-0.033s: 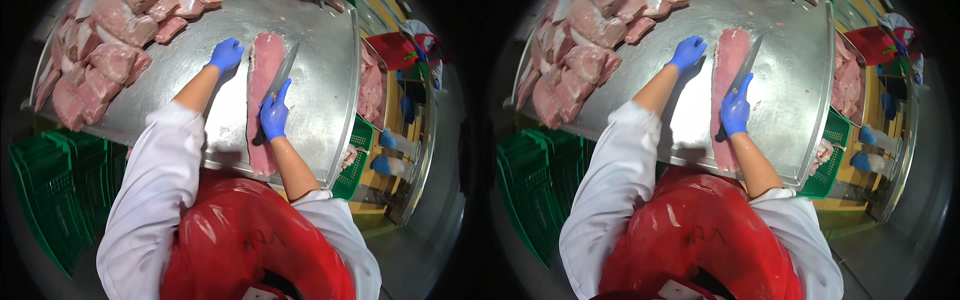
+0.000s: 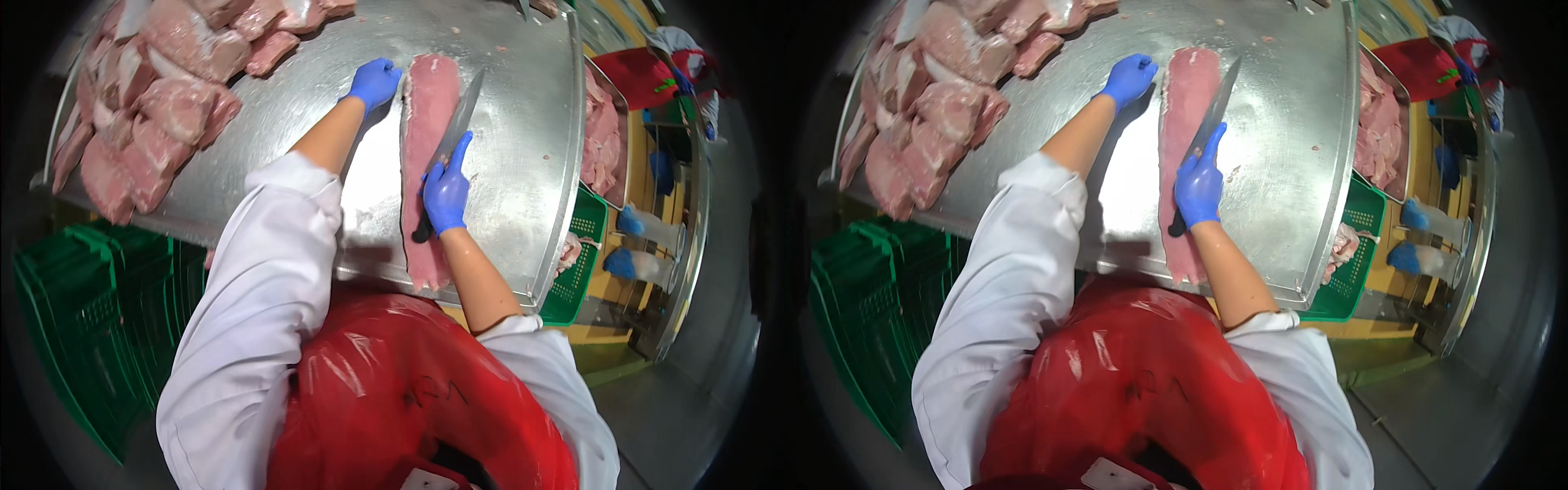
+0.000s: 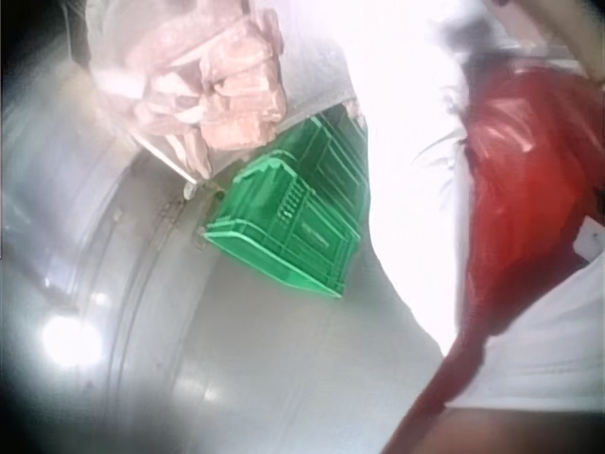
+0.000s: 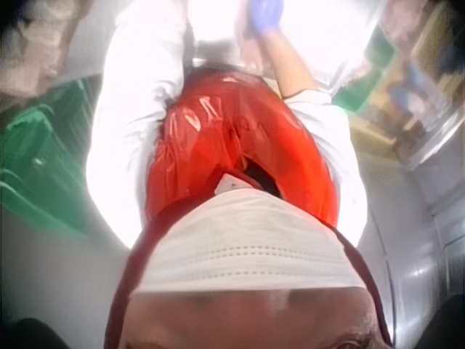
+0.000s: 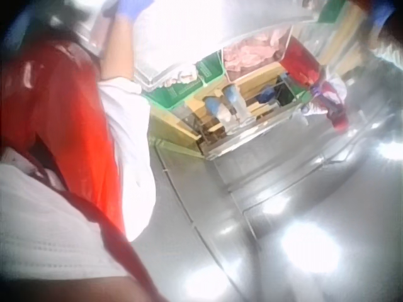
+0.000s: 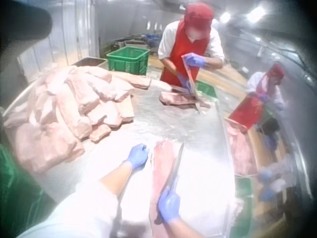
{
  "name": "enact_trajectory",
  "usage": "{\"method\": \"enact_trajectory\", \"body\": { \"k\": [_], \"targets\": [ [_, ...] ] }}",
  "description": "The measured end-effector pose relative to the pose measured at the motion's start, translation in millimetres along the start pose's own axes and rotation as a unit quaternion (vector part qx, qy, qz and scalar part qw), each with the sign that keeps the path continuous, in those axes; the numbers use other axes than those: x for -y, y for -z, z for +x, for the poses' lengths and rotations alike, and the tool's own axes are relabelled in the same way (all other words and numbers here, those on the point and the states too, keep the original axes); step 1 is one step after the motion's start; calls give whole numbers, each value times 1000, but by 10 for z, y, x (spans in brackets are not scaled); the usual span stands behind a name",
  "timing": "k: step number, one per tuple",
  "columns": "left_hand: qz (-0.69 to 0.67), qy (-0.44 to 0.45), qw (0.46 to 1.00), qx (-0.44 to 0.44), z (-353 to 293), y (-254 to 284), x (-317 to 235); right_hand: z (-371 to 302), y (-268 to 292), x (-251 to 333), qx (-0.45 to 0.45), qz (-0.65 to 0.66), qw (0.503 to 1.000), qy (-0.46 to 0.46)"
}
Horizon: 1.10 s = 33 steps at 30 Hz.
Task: The person cuts large pieces of raw meat on a stainless steel table using a knife, separating fat and trimming the meat. The trimmed pieces are placed into green crates below the table.
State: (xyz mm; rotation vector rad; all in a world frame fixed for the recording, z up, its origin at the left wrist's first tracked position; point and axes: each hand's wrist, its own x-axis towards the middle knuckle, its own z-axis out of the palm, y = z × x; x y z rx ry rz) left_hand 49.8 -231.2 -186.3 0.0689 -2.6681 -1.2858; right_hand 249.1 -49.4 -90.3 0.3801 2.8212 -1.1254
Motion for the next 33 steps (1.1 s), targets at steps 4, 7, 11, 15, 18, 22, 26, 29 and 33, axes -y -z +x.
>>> {"method": "enact_trajectory", "body": {
  "k": [4,7,11,15,18,22,26,29,33],
  "targets": [
    [34,26,986,162,833,-626,180,-69,30,84,-12,-93,996,9],
    [150,9,943,297,923,-804,-222,-108,16,-136,-73,-137,988,0],
    [31,19,961,274,687,-745,2,-91,201,-369,-93,-160,983,6],
    [-201,78,956,199,225,-302,163,15,437,-487,-54,-92,994,33],
    [-309,153,925,161,87,-139,159,583,329,31,-24,-65,994,90],
    [-212,80,963,143,7,-107,120,1405,-6,396,7,-110,964,243],
    [-158,80,978,110,-65,-159,57,1379,259,397,197,-177,949,169],
    [-160,104,980,62,-110,15,110,1161,743,793,366,-237,900,17],
    [-80,81,990,89,-190,66,-69,1316,683,669,373,-212,901,70]
  ]
}}
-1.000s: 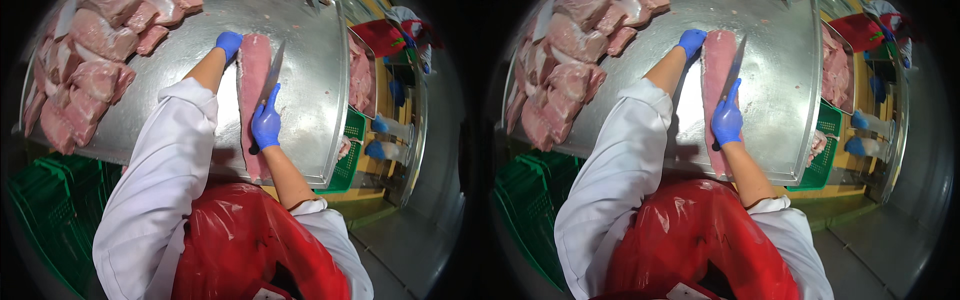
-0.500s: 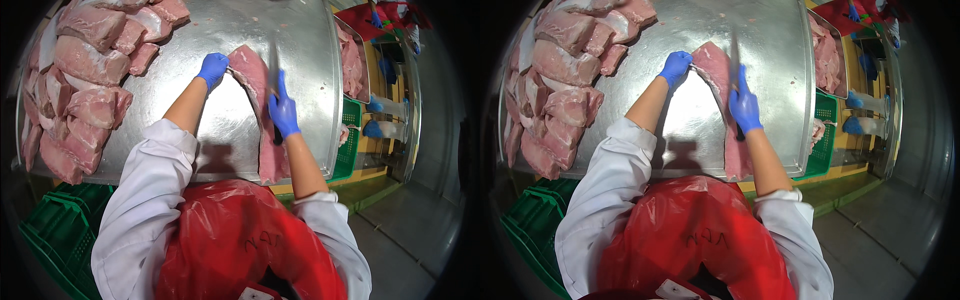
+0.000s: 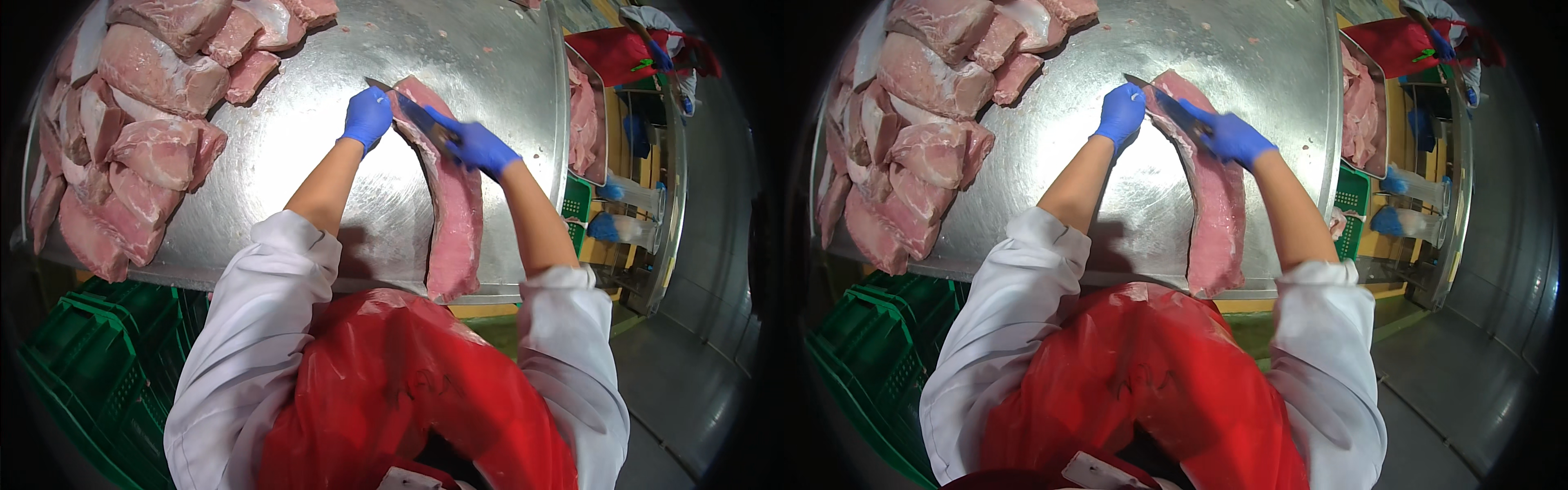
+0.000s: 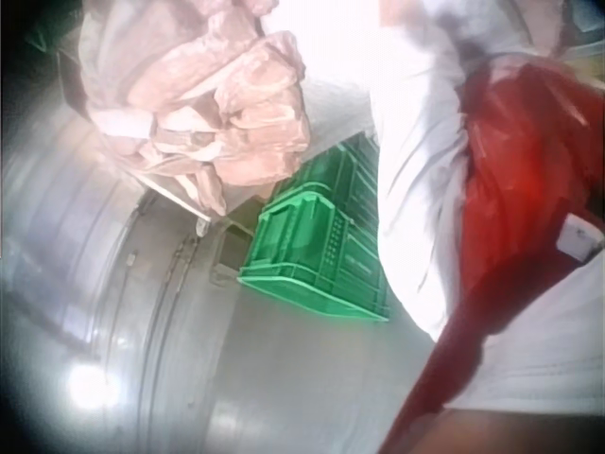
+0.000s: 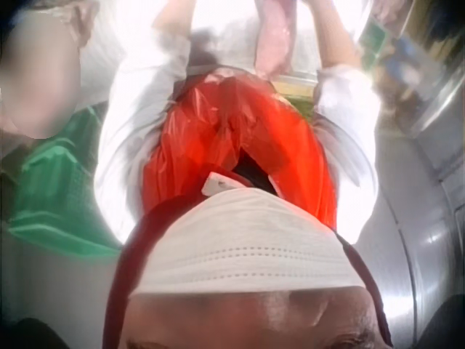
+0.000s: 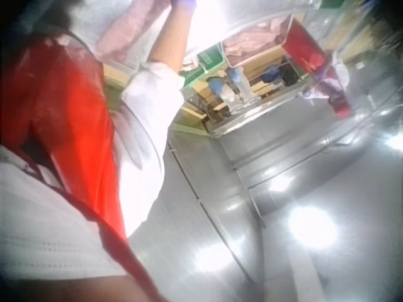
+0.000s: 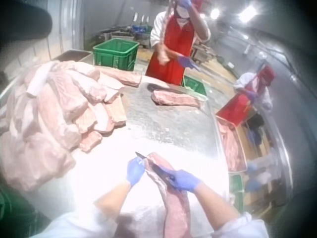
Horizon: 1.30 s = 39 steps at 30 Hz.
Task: The person cuts large pieces of raw meat on a stainless steel table using a knife, separating fat and trimming the meat. The trimmed pieces are placed into green crates below the table.
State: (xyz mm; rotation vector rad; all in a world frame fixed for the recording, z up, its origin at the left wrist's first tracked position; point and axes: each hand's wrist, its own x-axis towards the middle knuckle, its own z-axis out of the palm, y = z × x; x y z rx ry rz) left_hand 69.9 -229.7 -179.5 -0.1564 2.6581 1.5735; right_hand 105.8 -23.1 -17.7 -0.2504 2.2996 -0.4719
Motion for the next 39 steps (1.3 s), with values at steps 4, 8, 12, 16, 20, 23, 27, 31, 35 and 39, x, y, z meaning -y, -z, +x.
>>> {"method": "enact_trajectory", "body": {
  "k": [4,8,12,16,20,23,27,31,35,39],
  "targets": [
    [44,-38,998,-12,-90,93,-227,203,143,41,-2,12,998,56],
    [64,-40,996,-40,-148,268,-263,-201,439,-276,126,-7,992,-2],
    [-54,-103,992,-57,-257,358,-560,-12,353,-224,110,-41,991,60],
    [-99,-128,986,-51,-280,359,-760,103,236,-266,103,-40,991,79],
    [-159,-90,981,-70,-428,519,-667,-709,388,-574,166,-14,986,11],
    [-241,-77,967,-11,-621,621,-889,-730,223,-488,134,-32,990,25],
    [-299,-46,953,21,-875,677,-1146,-657,-2,-508,117,-79,986,91],
    [-428,1,904,12,-1339,1089,-1117,-1688,22,-937,191,-40,979,52],
    [-267,80,960,43,-2374,1828,-1086,-2154,-177,-1215,144,136,978,61],
    [-117,200,973,20,-3740,2470,-508,-1907,-919,-1209,42,471,874,112]
  ]
}}
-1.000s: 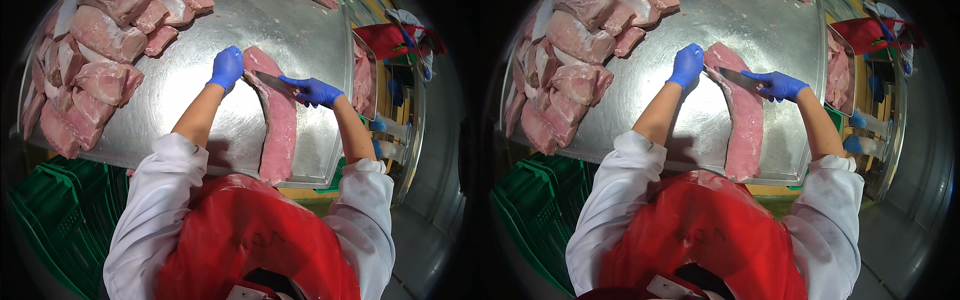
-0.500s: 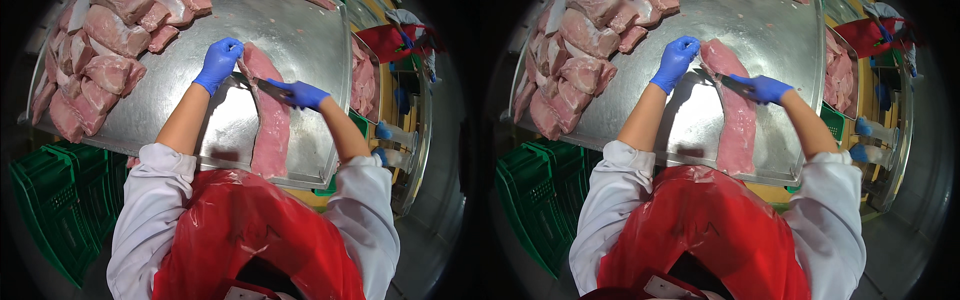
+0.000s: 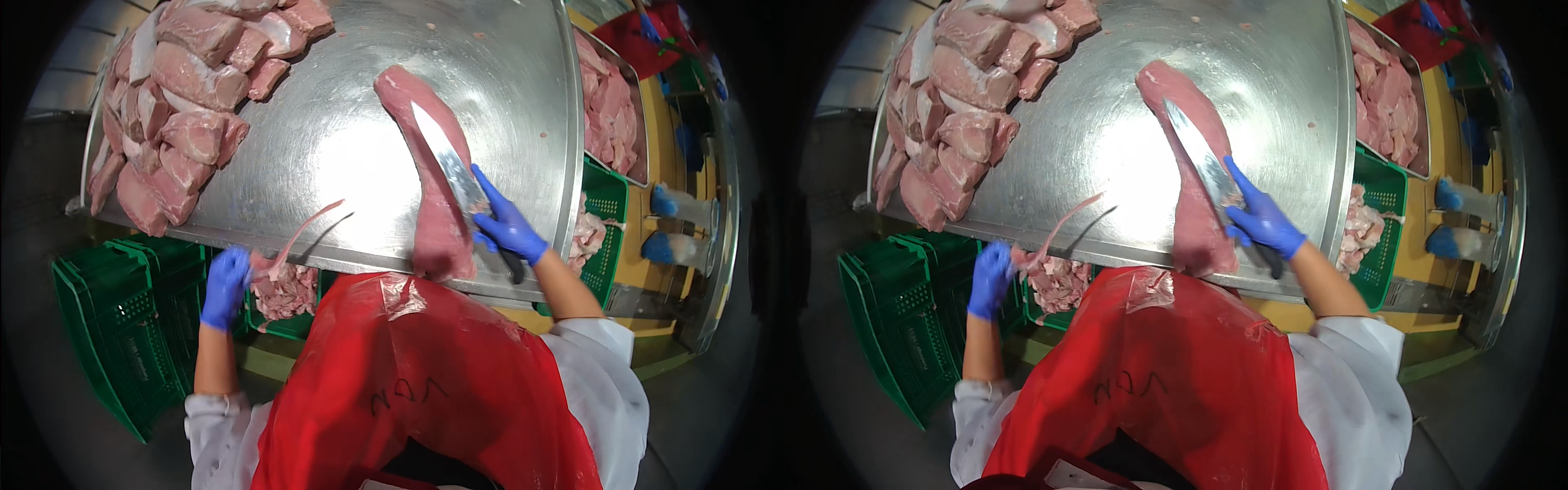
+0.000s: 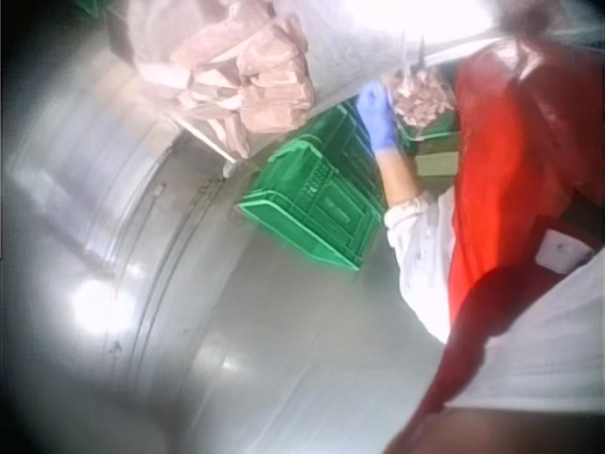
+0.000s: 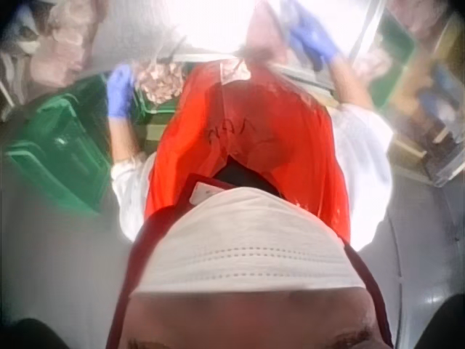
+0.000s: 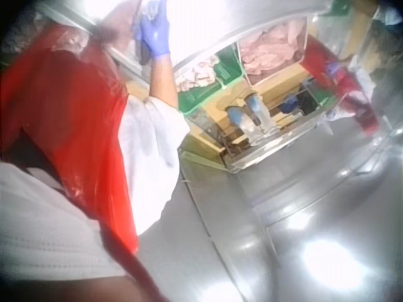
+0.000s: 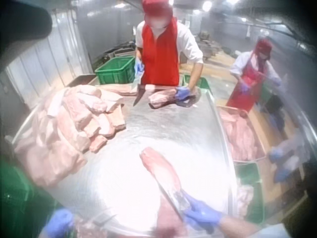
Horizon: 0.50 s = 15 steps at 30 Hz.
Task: The person cuts large pieces of raw meat on a stainless steel table using a knife, separating fat and trimming the meat. The trimmed pieces are placed into green crates below the table.
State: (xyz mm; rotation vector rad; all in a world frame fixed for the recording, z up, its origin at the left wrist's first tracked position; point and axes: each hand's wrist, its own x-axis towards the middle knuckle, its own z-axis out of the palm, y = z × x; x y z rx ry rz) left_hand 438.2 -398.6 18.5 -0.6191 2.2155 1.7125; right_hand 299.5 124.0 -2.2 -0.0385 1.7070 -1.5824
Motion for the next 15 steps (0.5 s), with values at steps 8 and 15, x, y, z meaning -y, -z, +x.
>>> {"method": "enact_trajectory", "body": {
  "k": [8,15],
  "targets": [
    [584,76,781,207,462,227,195,612,-1058,-898,-236,295,922,81],
    [456,-543,641,294,3032,-2547,-1667,875,-1509,-1098,-432,167,885,43]
  ]
}}
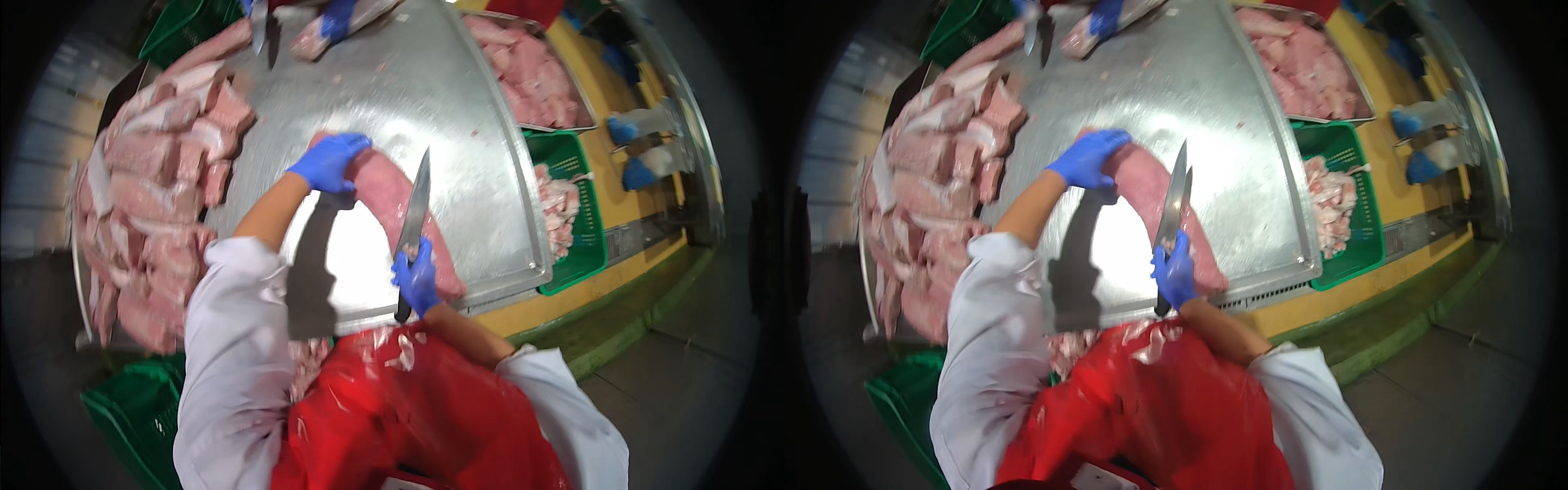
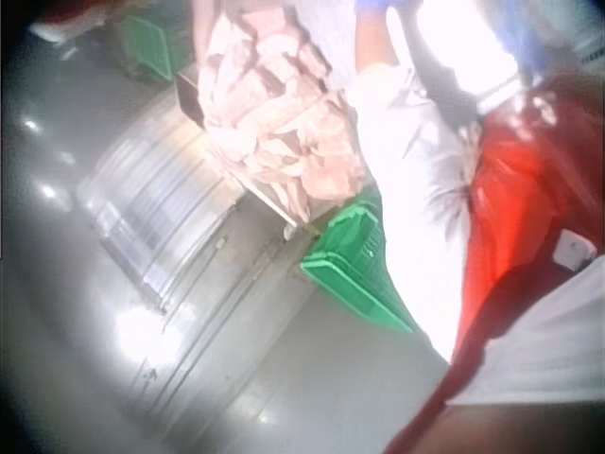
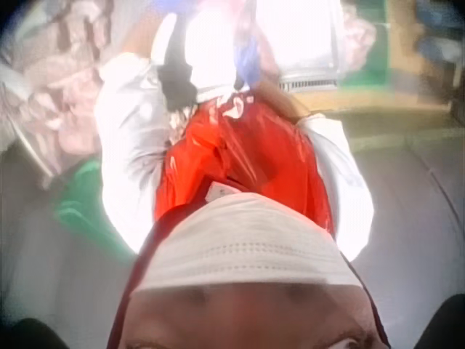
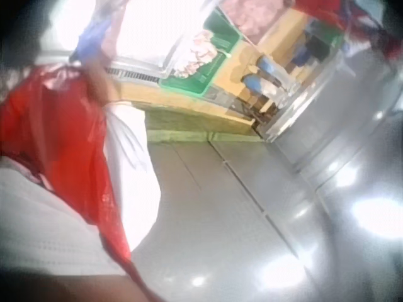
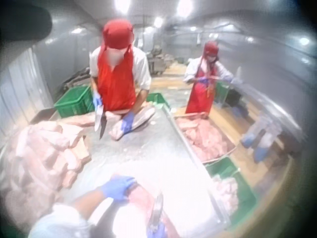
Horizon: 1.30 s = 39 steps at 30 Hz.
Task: The person cuts large pieces of raw meat on a stainless steel table using a knife, separating fat and trimming the meat. The trimmed pieces are placed into green crates below the table.
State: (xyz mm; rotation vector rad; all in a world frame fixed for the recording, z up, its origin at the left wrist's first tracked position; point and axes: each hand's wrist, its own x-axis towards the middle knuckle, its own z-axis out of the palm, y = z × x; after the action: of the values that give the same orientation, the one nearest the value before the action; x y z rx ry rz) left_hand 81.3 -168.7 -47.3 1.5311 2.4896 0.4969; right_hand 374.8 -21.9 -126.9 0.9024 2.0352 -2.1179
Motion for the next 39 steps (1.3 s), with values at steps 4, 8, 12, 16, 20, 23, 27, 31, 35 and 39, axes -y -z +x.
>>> {"method": "enact_trajectory", "body": {
  "k": [4,8,12,16,20,23,27,31,35,39],
  "targets": [
    [16,39,957,286,1035,-354,273,176,308,174,-71,-51,996,35],
    [48,139,921,362,784,-268,266,525,861,157,-91,-119,985,90],
    [56,105,989,86,-70,-345,-146,947,1339,132,-124,-283,930,201],
    [57,125,987,-77,-899,-828,-491,982,959,853,-96,-329,926,160],
    [57,149,972,-173,-1020,-1080,-818,1004,598,396,-81,-441,861,239],
    [22,242,958,-152,-1035,-1019,-865,309,382,-34,-9,-516,847,132],
    [-112,400,903,-111,-901,-665,-867,-367,684,-166,70,-519,851,42],
    [-523,306,791,-88,-1383,-743,-390,-820,1173,-42,128,-500,851,94],
    [-725,251,618,-172,-1518,-661,-889,-1105,1693,-220,98,-298,947,65],
    [-766,155,588,-208,-265,182,-1461,-1101,2072,-20,55,-207,976,-35]
  ]
}}
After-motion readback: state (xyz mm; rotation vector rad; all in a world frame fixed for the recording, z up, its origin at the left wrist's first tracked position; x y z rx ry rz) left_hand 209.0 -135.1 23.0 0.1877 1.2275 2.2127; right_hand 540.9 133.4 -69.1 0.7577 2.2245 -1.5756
